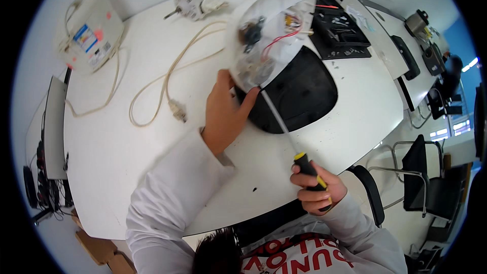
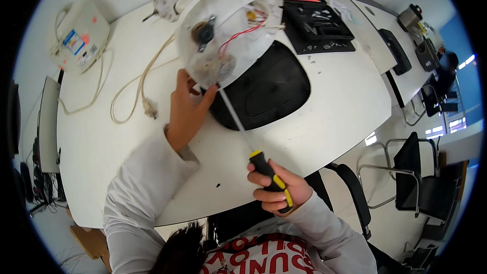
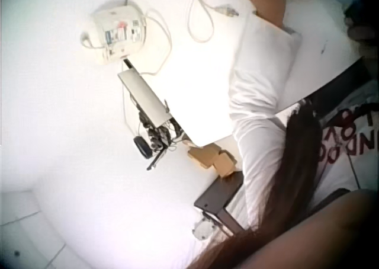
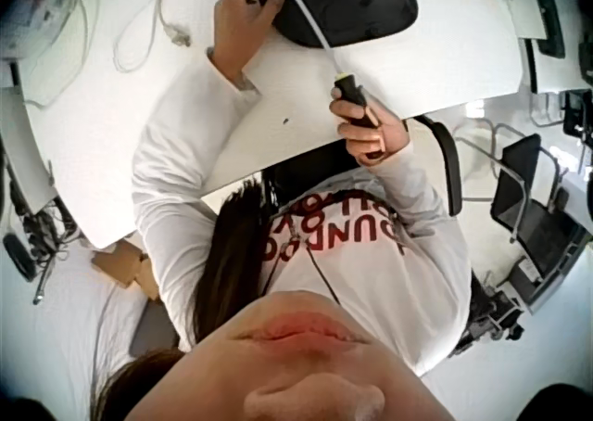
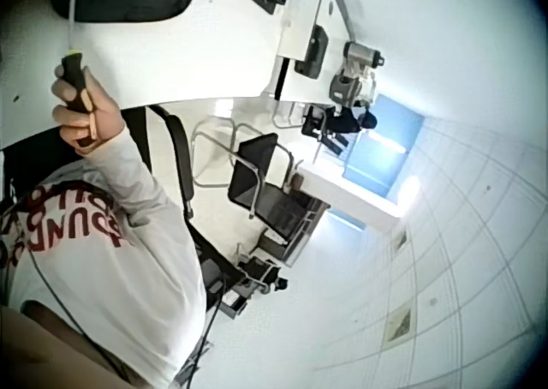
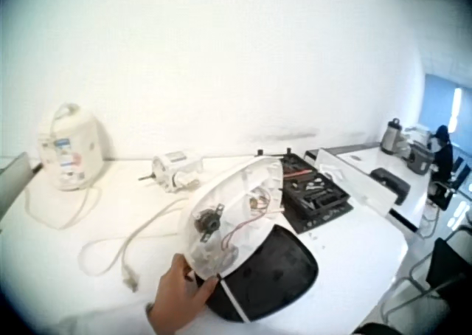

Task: The person uses a screwdriver to tighten screws on the internal components of a disassembled white appliance. They repeatedly pick up screws from the table and secure them into place on the device's housing.

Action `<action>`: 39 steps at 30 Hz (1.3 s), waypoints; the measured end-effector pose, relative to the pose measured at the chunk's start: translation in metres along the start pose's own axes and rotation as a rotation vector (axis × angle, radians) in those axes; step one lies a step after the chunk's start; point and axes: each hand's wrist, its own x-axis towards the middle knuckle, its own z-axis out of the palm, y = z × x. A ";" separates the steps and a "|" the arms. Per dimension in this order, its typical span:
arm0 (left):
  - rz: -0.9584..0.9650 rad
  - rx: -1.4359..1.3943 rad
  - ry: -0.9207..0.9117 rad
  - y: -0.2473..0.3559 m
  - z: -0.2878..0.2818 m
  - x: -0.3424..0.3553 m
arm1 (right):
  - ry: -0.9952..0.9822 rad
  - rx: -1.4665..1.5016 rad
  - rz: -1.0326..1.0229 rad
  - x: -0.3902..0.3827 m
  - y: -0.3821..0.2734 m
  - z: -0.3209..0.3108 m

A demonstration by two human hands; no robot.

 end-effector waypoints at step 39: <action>0.057 0.146 0.293 0.005 0.010 0.000 | 0.799 -2.349 -1.325 0.017 -0.227 0.013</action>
